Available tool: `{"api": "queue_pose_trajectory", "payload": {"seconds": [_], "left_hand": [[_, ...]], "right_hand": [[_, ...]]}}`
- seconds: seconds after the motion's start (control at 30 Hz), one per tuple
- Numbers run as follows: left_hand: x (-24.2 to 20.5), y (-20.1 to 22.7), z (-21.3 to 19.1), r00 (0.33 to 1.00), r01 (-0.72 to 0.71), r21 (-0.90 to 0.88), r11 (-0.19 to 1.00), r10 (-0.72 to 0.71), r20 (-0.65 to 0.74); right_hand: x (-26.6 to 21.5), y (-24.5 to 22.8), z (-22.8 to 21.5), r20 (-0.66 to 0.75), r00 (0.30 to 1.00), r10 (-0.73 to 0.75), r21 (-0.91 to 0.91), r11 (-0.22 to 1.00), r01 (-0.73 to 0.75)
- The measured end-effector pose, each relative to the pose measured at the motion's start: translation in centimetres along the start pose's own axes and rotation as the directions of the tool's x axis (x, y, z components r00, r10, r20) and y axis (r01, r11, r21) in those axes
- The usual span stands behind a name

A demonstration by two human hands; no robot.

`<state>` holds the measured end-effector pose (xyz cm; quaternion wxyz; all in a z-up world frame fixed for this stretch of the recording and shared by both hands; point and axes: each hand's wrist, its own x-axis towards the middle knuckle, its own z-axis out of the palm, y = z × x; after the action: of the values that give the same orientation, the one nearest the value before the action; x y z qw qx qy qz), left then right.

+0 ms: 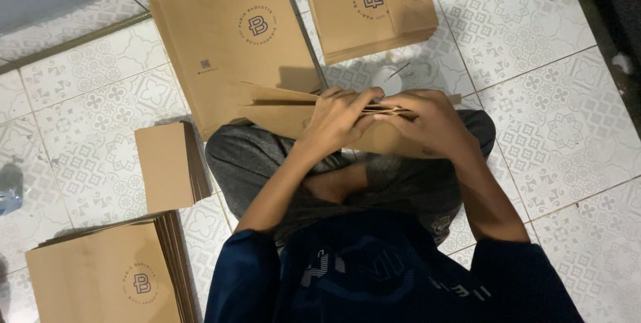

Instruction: The person folds paper bags and applies glue to a specific area of the bag using a small brush.

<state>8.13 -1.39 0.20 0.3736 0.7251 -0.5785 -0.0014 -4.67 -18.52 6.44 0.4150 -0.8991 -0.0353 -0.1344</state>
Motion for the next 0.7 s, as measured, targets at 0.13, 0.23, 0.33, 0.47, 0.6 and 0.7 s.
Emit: {"api": "queue_pose_trajectory", "payload": {"seconds": [0.13,0.23,0.33,0.47,0.6,0.7], "left_hand": [[0.3,-0.7,0.0,0.998,0.063,0.003,0.998,-0.063,0.007],[0.5,-1.1,-0.3,0.999,0.038,0.023,0.999,-0.037,-0.018],[0.3,-1.8,0.1,0.997,-0.007,0.042,0.999,0.010,-0.071],[0.5,-1.1,-1.1,0.996,-0.070,0.106,0.992,0.076,-0.046],[0.9,-1.0,-1.0,0.996,-0.056,0.107,0.993,0.062,-0.060],[2.0,0.2,-3.2,0.988,-0.106,0.206,0.973,0.127,-0.092]], "right_hand": [[0.0,0.5,0.2,-0.006,0.999,-0.042,-0.030,0.999,0.042],[-0.3,1.3,-0.2,-0.026,0.998,-0.065,-0.016,0.998,0.065],[-0.3,1.2,-1.7,0.034,0.999,-0.033,0.037,0.999,0.032],[-0.6,1.7,-1.8,0.101,0.995,-0.019,0.108,0.994,0.008],[-0.4,1.3,-2.4,0.102,0.995,-0.016,0.111,0.994,0.005],[0.0,0.9,-2.1,0.089,0.996,-0.012,0.011,1.000,0.012]]}}
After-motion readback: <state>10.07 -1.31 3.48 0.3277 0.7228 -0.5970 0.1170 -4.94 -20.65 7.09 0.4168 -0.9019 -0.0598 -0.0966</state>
